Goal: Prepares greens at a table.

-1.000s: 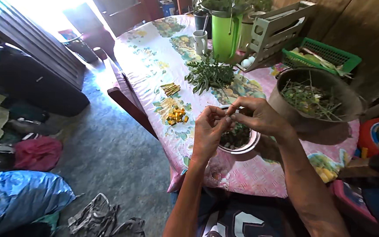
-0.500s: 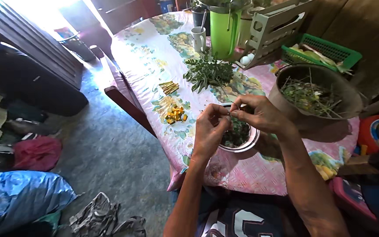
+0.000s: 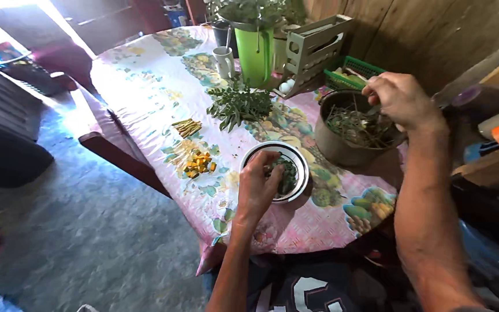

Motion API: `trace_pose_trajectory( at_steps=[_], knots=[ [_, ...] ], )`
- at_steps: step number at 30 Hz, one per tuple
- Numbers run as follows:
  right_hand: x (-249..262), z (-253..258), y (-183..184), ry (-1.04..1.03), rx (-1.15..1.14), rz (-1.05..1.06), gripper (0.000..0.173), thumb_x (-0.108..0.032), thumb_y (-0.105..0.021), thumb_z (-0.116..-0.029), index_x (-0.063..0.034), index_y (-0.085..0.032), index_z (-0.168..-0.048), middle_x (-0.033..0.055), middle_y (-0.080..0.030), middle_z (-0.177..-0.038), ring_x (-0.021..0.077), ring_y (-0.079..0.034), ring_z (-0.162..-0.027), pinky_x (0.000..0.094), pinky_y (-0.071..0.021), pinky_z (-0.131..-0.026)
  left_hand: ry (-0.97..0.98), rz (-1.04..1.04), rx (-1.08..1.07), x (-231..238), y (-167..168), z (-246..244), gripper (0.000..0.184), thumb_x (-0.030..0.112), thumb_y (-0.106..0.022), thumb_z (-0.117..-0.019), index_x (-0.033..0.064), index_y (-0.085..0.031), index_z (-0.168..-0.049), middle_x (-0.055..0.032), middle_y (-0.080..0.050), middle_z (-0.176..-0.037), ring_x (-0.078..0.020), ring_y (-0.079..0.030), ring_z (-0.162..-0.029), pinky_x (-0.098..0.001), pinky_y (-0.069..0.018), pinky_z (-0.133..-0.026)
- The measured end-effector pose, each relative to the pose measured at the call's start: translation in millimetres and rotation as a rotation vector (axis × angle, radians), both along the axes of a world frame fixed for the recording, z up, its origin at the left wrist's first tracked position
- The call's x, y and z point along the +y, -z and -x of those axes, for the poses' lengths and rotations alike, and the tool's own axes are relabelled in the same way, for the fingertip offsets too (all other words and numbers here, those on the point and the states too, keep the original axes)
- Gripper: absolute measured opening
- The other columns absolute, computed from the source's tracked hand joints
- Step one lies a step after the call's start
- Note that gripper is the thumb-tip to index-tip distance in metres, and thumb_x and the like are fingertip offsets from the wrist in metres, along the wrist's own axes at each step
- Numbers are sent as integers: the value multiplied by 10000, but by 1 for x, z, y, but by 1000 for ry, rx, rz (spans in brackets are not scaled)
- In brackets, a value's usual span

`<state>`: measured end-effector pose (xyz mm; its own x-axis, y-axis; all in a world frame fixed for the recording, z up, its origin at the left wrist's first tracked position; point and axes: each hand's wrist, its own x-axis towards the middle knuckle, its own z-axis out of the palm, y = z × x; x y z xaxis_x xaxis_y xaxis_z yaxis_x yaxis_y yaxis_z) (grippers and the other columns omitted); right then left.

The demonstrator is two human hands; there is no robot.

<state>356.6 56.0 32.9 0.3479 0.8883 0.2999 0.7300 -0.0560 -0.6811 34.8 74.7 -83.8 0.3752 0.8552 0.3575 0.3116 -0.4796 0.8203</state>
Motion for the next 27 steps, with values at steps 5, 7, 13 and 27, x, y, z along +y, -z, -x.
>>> trace_pose_trajectory(
  at_steps=[5, 7, 13, 27],
  knots=[
    [6, 17, 0, -127, 231, -1, 261, -255, -461, -1094, -90, -664, -1102, 27, -624, -908, 103, -614, -669, 277, -546, -528, 39, 11, -80, -4, -2, 0, 236, 190, -638, -979, 102, -694, -1190, -28, -717, -1142, -111, -698, -1052, -363, -604, -913],
    [12, 16, 2, -231, 160, -82, 266, -217, -472, -1080, -82, -699, -1107, 3, -679, -985, 62, -633, -840, 261, -543, -747, 27, 28, -88, -3, -1, 5, 238, 195, -633, -984, 104, -695, -1195, -26, -720, -1144, -113, -701, -1054, -363, -605, -913],
    [28, 28, 1, -323, 32, -294, 236, -212, -527, -1050, -93, -725, -1095, -19, -711, -1054, 5, -616, -900, 214, -507, -834, -15, 36, -125, -4, -1, 16, 252, 213, -623, -985, 99, -697, -1198, -30, -724, -1141, -123, -706, -1051, -361, -609, -912],
    [11, 131, 62, -604, 538, -480, 141, -56, -626, -962, -130, -615, -1082, 0, -680, -1019, 94, -663, -752, 237, -594, -660, 176, 530, -832, -9, -15, -25, 388, 168, -648, -989, 22, -585, -1342, -147, -687, -1156, -233, -707, -963, -405, -603, -880]
  ],
)
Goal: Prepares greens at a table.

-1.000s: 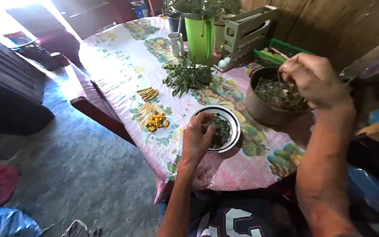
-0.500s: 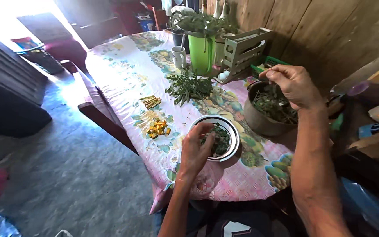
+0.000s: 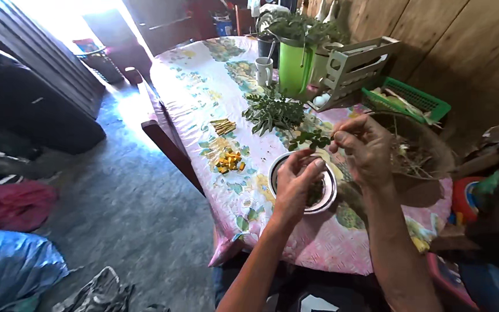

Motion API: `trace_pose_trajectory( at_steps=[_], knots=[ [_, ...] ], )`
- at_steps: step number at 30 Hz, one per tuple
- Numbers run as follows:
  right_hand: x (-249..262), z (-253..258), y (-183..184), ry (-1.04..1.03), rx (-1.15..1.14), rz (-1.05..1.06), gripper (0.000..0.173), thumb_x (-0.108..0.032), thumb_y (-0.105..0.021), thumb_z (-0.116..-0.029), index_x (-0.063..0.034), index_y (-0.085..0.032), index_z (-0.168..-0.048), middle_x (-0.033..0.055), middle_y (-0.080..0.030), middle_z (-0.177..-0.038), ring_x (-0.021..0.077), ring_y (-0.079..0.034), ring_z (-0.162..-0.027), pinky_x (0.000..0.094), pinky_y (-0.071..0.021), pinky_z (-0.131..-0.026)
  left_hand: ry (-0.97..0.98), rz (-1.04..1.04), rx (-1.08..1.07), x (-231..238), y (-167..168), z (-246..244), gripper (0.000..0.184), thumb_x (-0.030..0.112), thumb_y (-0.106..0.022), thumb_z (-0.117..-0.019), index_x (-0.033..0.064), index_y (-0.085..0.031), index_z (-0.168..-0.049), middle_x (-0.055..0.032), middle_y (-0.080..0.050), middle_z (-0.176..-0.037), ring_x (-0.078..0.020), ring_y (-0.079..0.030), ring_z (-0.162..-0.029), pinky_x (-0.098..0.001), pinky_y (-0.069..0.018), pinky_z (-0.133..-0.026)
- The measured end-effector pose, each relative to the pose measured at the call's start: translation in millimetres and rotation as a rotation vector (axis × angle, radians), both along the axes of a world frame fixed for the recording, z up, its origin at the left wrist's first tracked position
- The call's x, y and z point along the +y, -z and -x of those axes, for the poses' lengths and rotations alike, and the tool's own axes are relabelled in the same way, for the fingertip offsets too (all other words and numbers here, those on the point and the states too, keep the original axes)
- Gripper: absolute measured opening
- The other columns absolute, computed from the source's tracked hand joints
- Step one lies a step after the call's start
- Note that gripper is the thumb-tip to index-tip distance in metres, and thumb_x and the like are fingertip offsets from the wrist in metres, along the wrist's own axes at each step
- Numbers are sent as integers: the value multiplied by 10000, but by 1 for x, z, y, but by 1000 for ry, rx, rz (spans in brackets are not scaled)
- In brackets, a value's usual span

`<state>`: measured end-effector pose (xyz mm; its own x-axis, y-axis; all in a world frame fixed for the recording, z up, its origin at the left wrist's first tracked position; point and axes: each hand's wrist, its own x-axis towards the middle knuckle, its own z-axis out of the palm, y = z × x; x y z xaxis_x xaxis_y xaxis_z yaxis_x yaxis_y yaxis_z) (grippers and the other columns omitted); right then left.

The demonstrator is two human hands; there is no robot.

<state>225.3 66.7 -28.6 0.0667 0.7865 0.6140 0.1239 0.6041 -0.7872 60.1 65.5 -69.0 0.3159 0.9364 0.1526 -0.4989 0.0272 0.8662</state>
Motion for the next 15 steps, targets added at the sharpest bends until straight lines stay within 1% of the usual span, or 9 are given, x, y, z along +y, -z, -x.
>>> trace_pose_trajectory(
  at_steps=[2, 3, 4, 5, 7, 10, 12, 14, 15],
  knots=[
    [0, 7, 5, -49, 36, 19, 111, -57, -617, -957, -118, -609, -1049, 20, -678, -1016, 98, -655, -730, 236, -586, -636, -81, 17, -42, 5, -3, -1, 422, 235, -680, -965, 46, -589, -1331, -129, -686, -1183, -228, -692, -1014, -401, -586, -893],
    [1, 10, 7, -68, 52, 27, 101, -53, -613, -954, -112, -609, -1036, 26, -680, -1016, 98, -651, -722, 233, -580, -625, -111, 21, -72, 5, -6, -2, 415, 255, -694, -961, 42, -599, -1304, -124, -691, -1175, -222, -690, -1030, -398, -585, -903],
    [1, 12, 9, -87, 64, 34, 97, -45, -611, -950, -108, -605, -1024, 33, -681, -1025, 100, -650, -726, 232, -575, -623, -140, 10, -91, 6, -9, -3, 376, 255, -694, -963, 46, -620, -1266, -113, -695, -1157, -211, -691, -1026, -388, -585, -900],
    [0, 13, 11, -105, 68, 41, 104, -30, -611, -943, -103, -603, -1017, 41, -682, -1034, 106, -658, -741, 239, -581, -633, -169, -12, -96, 6, -10, -4, 310, 239, -682, -981, 61, -648, -1232, -85, -692, -1128, -182, -686, -993, -366, -588, -886],
    [0, 13, 15, -118, 30, 49, 118, -19, -636, -927, -89, -605, -1017, 56, -679, -1030, 124, -668, -761, 262, -600, -647, -217, -55, -96, 7, -11, -6, 202, 172, -641, -1015, 65, -665, -1185, -70, -692, -1095, -168, -691, -951, -366, -597, -873],
    [0, 8, 13, -68, -185, 63, 135, -49, -655, -916, -64, -634, -1048, 46, -684, -951, 116, -663, -733, 244, -590, -627, -275, -77, -62, 9, -12, -3, 163, 141, -636, -1016, 79, -664, -1164, -51, -695, -1063, -153, -693, -931, -350, -598, -849],
    [1, 6, 11, -19, -328, 56, 135, -75, -655, -937, -68, -667, -1071, 21, -700, -940, 94, -671, -756, 235, -587, -655, -328, -101, -2, 12, -11, 0, 143, 126, -637, -1011, 66, -666, -1137, -51, -699, -1019, -146, -696, -888, -344, -608, -817],
    [5, 7, 13, 16, -398, 30, 106, -97, -662, -953, -77, -696, -1052, 9, -695, -935, 86, -661, -764, 239, -576, -654, -365, -148, 46, 14, -9, 3, 130, 107, -634, -1005, 52, -657, -1120, -60, -697, -1001, -150, -704, -848, -338, -621, -775],
    [6, 7, 14, 29, -424, 19, 102, -114, -659, -957, -86, -708, -1041, 5, -671, -933, 82, -643, -771, 236, -561, -648, -369, -172, 62, 15, -8, 5, 130, 104, -632, -1005, 46, -653, -1120, -67, -692, -998, -154, -699, -832, -338, -622, -762]
  ],
)
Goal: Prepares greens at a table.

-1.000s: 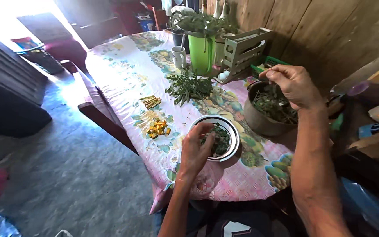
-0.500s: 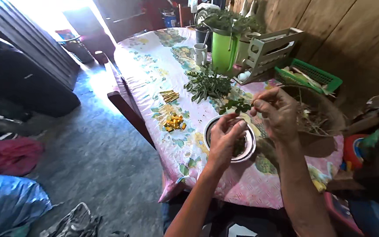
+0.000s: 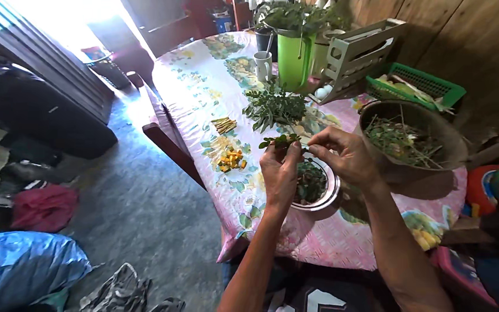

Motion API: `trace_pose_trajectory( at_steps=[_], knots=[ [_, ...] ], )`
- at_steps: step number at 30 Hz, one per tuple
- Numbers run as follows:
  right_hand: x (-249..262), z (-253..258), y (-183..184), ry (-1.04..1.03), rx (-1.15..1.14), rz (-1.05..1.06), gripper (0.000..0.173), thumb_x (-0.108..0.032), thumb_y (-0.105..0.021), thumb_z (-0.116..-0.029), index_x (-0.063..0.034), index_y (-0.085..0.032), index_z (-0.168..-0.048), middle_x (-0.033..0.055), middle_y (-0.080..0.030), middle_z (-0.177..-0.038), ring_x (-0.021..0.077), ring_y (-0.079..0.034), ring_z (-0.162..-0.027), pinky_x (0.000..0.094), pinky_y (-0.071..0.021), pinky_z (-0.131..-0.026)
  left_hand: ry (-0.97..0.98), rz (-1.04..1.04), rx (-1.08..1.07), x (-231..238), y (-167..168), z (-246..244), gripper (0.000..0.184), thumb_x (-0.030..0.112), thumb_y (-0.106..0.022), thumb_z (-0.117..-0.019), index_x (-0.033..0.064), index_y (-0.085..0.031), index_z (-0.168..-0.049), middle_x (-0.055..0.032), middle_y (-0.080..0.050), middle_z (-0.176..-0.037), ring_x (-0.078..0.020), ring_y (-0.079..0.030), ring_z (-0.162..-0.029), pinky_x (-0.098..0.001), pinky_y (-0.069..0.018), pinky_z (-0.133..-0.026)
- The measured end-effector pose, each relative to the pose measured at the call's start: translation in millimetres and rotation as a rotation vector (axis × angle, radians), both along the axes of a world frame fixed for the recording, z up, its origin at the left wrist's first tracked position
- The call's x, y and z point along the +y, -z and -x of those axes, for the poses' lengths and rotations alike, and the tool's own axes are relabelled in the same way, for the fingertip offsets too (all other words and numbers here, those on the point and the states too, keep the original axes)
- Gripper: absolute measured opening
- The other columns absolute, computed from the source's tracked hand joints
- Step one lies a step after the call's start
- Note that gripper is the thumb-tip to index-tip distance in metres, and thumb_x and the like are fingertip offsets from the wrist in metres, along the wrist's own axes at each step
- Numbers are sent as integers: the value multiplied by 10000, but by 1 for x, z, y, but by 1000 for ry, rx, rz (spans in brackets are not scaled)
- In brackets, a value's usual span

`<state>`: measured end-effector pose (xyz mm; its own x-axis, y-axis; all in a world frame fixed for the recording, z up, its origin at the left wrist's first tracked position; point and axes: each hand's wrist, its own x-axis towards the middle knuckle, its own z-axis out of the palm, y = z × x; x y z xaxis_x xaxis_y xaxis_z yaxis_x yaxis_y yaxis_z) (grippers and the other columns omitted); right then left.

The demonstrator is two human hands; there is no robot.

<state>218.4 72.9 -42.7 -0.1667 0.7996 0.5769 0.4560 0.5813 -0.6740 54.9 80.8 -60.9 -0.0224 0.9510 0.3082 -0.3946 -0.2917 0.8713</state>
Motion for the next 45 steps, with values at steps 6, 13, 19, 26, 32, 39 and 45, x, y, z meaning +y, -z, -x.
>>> trace_pose_trajectory(
  at_steps=[6, 13, 19, 26, 32, 39, 45],
  knots=[
    [6, 5, 8, -20, -35, -12, 89, -114, -646, -944, -80, -685, -1016, 2, -665, -888, 77, -625, -735, 248, -540, -632, 52, -24, 37, -3, 7, -1, 159, 114, -653, -987, 52, -655, -1133, -70, -689, -1008, -147, -682, -838, -314, -603, -757],
    [3, 8, 7, -96, 125, 137, 104, -88, -604, -984, -65, -648, -1075, 35, -655, -888, 99, -631, -701, 226, -554, -592, 147, 57, -110, -1, 11, 2, 132, 64, -646, -989, 34, -652, -1118, -94, -681, -968, -171, -695, -797, -343, -620, -748],
    [5, 9, 11, -119, 123, 160, 112, -69, -616, -973, -62, -652, -1078, 45, -674, -903, 111, -652, -717, 247, -574, -607, 113, 22, -41, -4, 10, 3, 177, 36, -664, -970, 33, -654, -1148, -90, -709, -995, -159, -708, -768, -314, -629, -694],
    [5, 6, 11, -173, 101, 167, 97, -80, -568, -970, -57, -642, -1028, 35, -637, -850, 95, -607, -677, 218, -531, -572, 163, -44, 28, -1, 13, 10, 136, 37, -624, -997, 34, -632, -1133, -90, -687, -972, -161, -696, -762, -322, -624, -699],
    [1, 4, 9, -228, 142, 229, 72, -99, -628, -985, -53, -651, -1034, 41, -649, -853, 93, -619, -681, 210, -544, -580, 181, -83, 162, -1, 5, 23, 126, 22, -579, -1008, 22, -638, -1119, -97, -695, -967, -162, -703, -765, -321, -628, -697],
    [7, 14, 14, -143, 73, 23, 72, -91, -622, -961, -55, -665, -1007, 8, -656, -836, 70, -623, -667, 215, -548, -565, 135, -41, 200, -4, -5, 29, 176, 26, -645, -965, 17, -650, -1141, -96, -710, -962, -170, -707, -744, -332, -634, -691],
    [4, 24, 16, -120, 162, 48, 96, -68, -560, -946, -52, -648, -980, 17, -619, -782, 71, -578, -610, 205, -504, -519, 205, 75, 57, -4, -5, 24, 116, 38, -606, -978, 36, -630, -1091, -68, -676, -868, -129, -660, -695, -289, -597, -649]
  ],
)
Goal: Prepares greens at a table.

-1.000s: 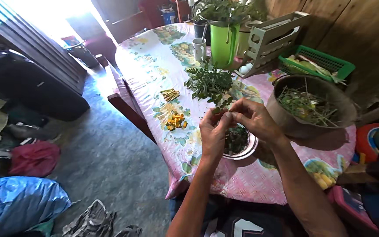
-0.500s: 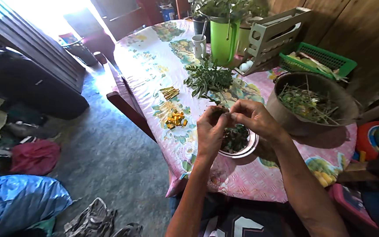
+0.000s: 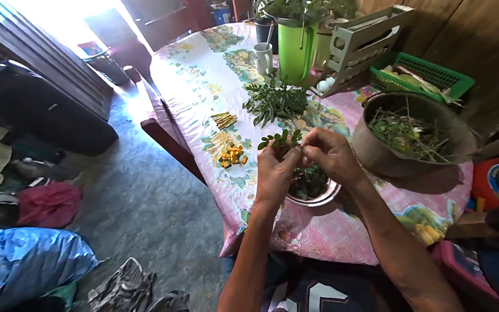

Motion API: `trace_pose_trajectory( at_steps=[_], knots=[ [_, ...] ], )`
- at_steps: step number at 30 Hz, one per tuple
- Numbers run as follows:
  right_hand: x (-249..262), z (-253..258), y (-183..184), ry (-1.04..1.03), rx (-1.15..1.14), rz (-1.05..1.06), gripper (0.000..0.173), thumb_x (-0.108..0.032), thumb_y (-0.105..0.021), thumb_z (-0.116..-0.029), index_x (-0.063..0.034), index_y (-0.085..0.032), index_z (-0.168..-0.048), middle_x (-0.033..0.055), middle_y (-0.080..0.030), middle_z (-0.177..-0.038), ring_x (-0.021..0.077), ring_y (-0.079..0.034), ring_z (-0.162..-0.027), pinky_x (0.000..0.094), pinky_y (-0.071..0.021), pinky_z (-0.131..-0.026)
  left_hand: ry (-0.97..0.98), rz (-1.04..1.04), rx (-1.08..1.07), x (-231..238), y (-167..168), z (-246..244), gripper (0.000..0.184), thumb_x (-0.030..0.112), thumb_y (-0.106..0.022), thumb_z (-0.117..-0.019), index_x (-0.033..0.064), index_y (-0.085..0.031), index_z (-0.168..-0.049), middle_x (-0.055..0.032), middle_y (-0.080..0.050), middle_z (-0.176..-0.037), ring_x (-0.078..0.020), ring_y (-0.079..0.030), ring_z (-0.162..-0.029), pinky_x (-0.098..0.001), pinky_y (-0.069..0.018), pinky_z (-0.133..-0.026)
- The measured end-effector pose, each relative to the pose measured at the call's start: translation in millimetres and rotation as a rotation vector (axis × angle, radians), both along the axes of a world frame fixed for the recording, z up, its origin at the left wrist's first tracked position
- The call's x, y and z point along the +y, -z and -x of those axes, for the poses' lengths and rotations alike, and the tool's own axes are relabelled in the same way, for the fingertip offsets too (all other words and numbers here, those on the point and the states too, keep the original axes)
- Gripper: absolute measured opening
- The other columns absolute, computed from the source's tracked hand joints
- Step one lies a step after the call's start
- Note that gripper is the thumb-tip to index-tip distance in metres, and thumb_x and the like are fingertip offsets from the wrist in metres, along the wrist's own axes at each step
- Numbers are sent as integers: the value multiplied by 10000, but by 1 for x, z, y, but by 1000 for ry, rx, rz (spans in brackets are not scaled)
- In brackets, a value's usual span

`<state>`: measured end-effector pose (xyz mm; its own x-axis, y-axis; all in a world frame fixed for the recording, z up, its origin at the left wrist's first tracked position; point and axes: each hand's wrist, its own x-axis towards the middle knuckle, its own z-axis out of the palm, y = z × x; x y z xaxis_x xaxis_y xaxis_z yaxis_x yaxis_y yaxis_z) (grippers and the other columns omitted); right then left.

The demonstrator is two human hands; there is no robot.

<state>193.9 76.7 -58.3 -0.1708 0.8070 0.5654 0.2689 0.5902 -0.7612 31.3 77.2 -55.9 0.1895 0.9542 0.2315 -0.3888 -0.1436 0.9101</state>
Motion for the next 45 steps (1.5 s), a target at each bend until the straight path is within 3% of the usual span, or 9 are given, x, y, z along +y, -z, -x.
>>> trace_pose_trajectory(
  at_steps=[9, 13, 16, 19, 23, 27, 34, 41, 45],
  knots=[
    [-5, -24, -2, -50, 153, 28, 94, -100, -536, -1001, -73, -621, -1028, 36, -613, -809, 108, -573, -579, 235, -531, -512, 122, 64, -144, 4, 7, -1, 91, 58, -521, -1020, 88, -606, -1030, -41, -605, -833, -133, -636, -676, -338, -610, -691],
    [-5, -40, -9, -207, 520, 18, 140, -180, -469, -1069, -148, -594, -1123, -6, -628, -939, 91, -641, -743, 260, -592, -680, 138, 42, -164, 4, 9, 7, 125, 51, -611, -1001, 72, -652, -1117, -97, -669, -956, -182, -698, -782, -363, -630, -711],
    [-5, -36, -7, -269, 734, 140, 197, -164, -421, -1033, -180, -612, -1077, -20, -593, -870, 68, -569, -654, 212, -512, -582, 129, 34, -164, 3, 9, 7, 155, 43, -633, -991, 61, -649, -1144, -111, -677, -981, -177, -703, -784, -330, -628, -708],
    [-5, -27, 0, -251, 506, 176, 89, -217, -488, -975, -206, -576, -980, -48, -518, -777, 19, -419, -535, 159, -358, -464, 149, 6, -179, 2, 7, 7, 125, 55, -639, -991, 67, -637, -1115, -103, -678, -963, -166, -701, -782, -319, -621, -731],
    [-6, -8, -4, -138, 226, 59, 184, -119, -620, -959, -95, -663, -1136, -2, -595, -849, 31, -473, -537, 150, -412, -438, 146, -26, -203, 0, 3, 8, 86, 55, -656, -979, 71, -663, -1063, -89, -667, -923, -141, -676, -725, -287, -609, -661],
    [-5, -3, -5, -112, 126, 36, 129, -44, -612, -980, -53, -684, -1086, 13, -693, -936, 21, -549, -577, 144, -474, -480, 109, -28, -209, 0, 3, 7, 93, 60, -680, -968, 48, -703, -1057, -96, -681, -922, -126, -654, -717, -264, -588, -663],
    [-6, -11, 0, -88, 186, 127, 106, -98, -628, -976, -78, -676, -1069, 23, -656, -816, 38, -451, -449, 149, -373, -363, 90, -31, -120, -2, 6, 5, 185, 52, -582, -1025, 8, -678, -1177, -117, -701, -998, -168, -712, -829, -333, -624, -786],
    [-3, -11, 1, -28, -50, -96, 196, 8, -686, -912, -43, -691, -1101, 43, -696, -1107, 87, -690, -877, 207, -597, -682, -132, -197, 143, -5, 7, 2, 217, 41, -614, -1005, 48, -620, -1222, -105, -706, -980, -184, -722, -795, -332, -638, -722],
    [2, -14, 9, -9, -96, -136, 105, -110, -668, -940, -51, -664, -1026, 23, -654, -977, 37, -518, -626, 179, -440, -504, -170, -243, 233, -5, 11, 1, 210, 37, -596, -1009, 58, -619, -1217, -89, -692, -993, -166, -702, -762, -307, -623, -691]
  ],
)
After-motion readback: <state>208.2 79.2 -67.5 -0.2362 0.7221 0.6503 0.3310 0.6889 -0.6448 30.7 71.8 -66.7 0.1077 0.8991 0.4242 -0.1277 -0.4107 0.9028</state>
